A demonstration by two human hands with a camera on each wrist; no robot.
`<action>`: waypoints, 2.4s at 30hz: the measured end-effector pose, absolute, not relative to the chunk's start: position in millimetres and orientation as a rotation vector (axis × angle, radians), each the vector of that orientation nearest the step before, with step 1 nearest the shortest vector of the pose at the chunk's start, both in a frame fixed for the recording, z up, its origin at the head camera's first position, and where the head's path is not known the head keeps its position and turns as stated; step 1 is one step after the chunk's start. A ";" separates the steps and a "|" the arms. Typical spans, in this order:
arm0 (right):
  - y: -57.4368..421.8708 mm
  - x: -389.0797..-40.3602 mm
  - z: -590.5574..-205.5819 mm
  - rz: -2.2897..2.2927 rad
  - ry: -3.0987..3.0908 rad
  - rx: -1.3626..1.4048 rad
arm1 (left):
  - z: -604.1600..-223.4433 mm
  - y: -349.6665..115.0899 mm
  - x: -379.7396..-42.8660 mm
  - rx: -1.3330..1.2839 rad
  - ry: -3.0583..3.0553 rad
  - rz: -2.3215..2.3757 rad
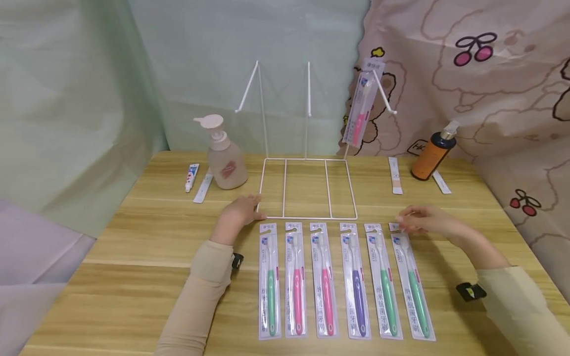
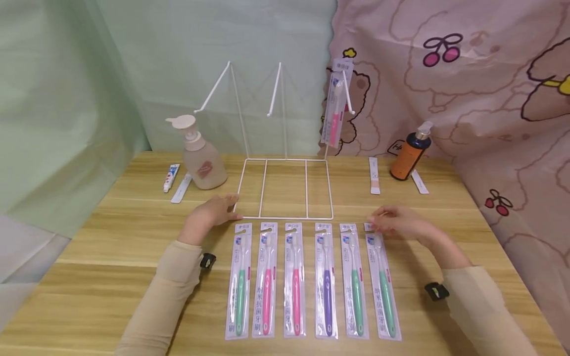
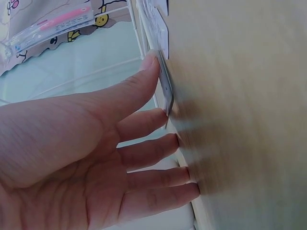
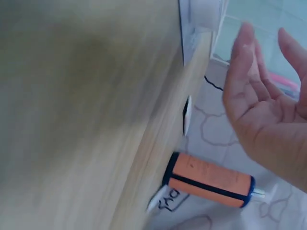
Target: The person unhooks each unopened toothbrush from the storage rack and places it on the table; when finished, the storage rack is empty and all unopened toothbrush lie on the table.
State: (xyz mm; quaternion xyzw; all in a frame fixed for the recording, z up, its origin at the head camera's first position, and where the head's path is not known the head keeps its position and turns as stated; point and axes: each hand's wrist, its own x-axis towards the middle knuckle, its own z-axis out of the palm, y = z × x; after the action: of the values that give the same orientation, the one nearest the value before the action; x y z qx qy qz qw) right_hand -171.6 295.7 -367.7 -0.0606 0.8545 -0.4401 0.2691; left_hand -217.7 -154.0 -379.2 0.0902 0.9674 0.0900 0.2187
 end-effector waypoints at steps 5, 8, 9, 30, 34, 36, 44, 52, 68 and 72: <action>285.5 -204.0 -367.2 -1.361 2.315 -0.189 | -377.8 -154.5 -217.1 0.238 2.678 0.261; 276.6 -222.2 -364.6 -1.443 2.350 -0.163 | -378.8 -154.9 -216.9 0.233 2.672 0.270; 273.1 -228.0 -362.6 -1.472 2.354 -0.142 | -379.0 -154.9 -217.0 0.235 2.671 0.270; 200.8 -324.7 -305.7 -1.940 2.420 0.210 | -381.3 -155.8 -218.3 0.210 2.663 0.281; 187.9 -330.5 -303.2 -1.825 2.586 0.178 | -381.6 -155.7 -217.9 0.196 2.663 0.293; 182.8 -332.7 -302.5 -1.780 2.644 0.180 | -381.1 -155.3 -217.5 0.195 2.662 0.295; 172.9 -332.1 -303.3 -1.830 2.642 0.142 | -380.9 -155.0 -217.2 0.199 2.666 0.299; 184.0 -318.9 -306.8 -1.790 2.655 0.079 | -380.4 -155.9 -216.8 0.199 2.669 0.282; 223.8 -276.2 -305.3 -1.420 2.723 -0.228 | -380.3 -153.9 -215.3 0.207 2.671 0.292; 226.3 -261.7 -309.8 -1.414 2.715 -0.254 | -378.6 -153.5 -214.2 0.202 2.671 0.291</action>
State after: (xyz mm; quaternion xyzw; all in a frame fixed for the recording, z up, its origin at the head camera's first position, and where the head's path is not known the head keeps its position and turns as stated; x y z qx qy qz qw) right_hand -261.7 226.3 -309.8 -0.0825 0.8833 -0.4601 0.0350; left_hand -214.2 -153.5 -378.6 0.0732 0.9667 0.1052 0.2217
